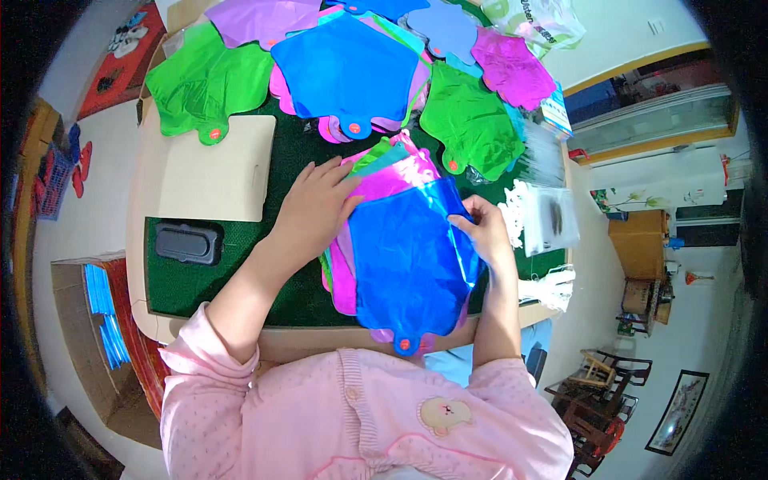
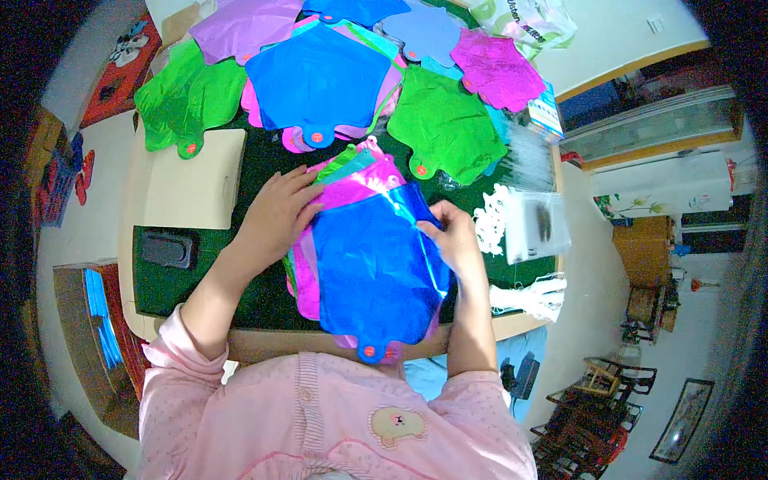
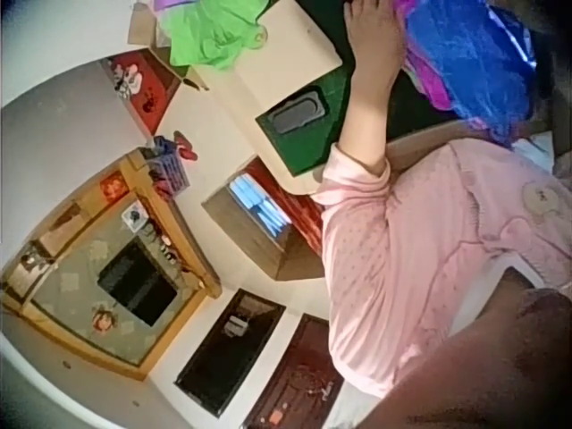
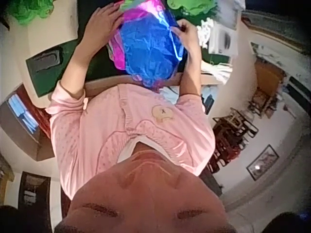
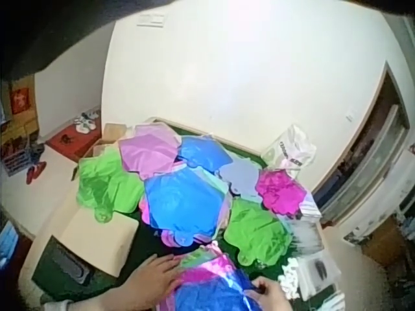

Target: Folding various colored pre-cut plastic sheets into small packets on a desk.

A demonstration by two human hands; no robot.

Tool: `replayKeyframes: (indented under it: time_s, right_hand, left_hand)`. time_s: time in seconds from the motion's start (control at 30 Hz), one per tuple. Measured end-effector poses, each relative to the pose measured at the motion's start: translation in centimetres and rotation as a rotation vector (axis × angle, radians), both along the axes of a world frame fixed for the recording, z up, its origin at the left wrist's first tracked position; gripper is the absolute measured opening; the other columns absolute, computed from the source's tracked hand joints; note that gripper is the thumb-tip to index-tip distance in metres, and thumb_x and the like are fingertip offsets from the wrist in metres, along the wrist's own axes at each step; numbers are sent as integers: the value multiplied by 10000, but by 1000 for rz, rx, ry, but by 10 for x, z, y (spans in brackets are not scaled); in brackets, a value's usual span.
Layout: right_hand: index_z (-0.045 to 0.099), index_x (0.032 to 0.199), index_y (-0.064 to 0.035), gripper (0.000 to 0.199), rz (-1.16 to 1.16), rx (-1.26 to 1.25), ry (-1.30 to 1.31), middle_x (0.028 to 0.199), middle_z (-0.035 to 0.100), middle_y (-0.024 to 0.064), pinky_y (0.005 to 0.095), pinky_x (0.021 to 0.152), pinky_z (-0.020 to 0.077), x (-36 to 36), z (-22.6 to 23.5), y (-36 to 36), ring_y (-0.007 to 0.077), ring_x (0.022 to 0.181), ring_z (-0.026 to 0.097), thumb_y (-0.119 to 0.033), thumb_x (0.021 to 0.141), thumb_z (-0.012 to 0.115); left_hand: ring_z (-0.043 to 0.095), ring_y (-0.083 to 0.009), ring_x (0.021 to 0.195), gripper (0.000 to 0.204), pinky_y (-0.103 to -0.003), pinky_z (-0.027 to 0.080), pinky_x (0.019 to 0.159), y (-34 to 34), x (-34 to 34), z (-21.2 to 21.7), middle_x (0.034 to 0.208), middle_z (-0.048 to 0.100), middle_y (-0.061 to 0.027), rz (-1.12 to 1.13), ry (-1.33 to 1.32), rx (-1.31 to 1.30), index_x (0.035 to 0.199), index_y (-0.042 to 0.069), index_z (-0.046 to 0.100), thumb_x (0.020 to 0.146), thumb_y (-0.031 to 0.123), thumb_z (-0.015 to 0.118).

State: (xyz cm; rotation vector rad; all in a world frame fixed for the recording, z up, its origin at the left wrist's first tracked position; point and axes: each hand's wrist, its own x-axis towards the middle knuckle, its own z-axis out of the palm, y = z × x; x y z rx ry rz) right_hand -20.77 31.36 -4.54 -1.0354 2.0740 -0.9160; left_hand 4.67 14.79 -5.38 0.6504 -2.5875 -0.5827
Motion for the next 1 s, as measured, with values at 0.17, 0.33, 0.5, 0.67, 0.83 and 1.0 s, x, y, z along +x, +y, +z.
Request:
replayKeyframes:
  time_s: [0.17,0.33,0.5,0.67,0.83,1.0]
  right_hand:
    - [554,785,7,176,12,-39,168,640,566,71,275,583,427,21,3,-20,111,597,506,-49,714,705]
    - [543,837,-9,195,29,-4,274,665,568,5,233,594,417,28,12,-22,73,629,506,-23,728,704]
    - [537,951,-26,307,86,-25,467,782,585,85,282,613,446,34,24,-21,149,678,540,-90,720,730]
    - [549,1113,-47,375,225,-228,868,1014,595,148,369,786,461,2,60,-74,284,898,589,-221,798,656]
    - [602,1058,-62,316,161,-248,1090,988,597,160,393,800,460,-84,35,-188,323,926,575,-195,776,659]
    - [626,1074,-99,353,89,-215,1130,997,591,165,412,825,459,-91,14,-260,325,959,570,-239,753,674]
  left_hand:
    - [415,-330,1213,376,-493,334,1000,0,3,0,1264,481,-150,10,28,51,1146,69,550,807,220,612]
    - [390,-332,1235,399,-495,313,1020,1,5,0,1309,436,-156,-31,-39,-19,1147,80,553,776,198,643]
    - [393,-332,1232,404,-499,312,1019,0,6,1,1301,442,-151,-37,-33,10,1140,82,553,762,181,655]
    - [392,-332,1230,409,-495,311,1021,0,10,3,1292,449,-143,-26,-12,18,1132,83,553,750,180,665]
    - [398,-299,1226,382,-466,312,1024,0,4,6,1268,464,-157,-38,-33,2,1097,65,578,750,202,660]
    - [394,-299,1225,379,-465,310,1025,-2,6,3,1259,462,-158,-40,-31,7,1089,61,573,748,202,658]
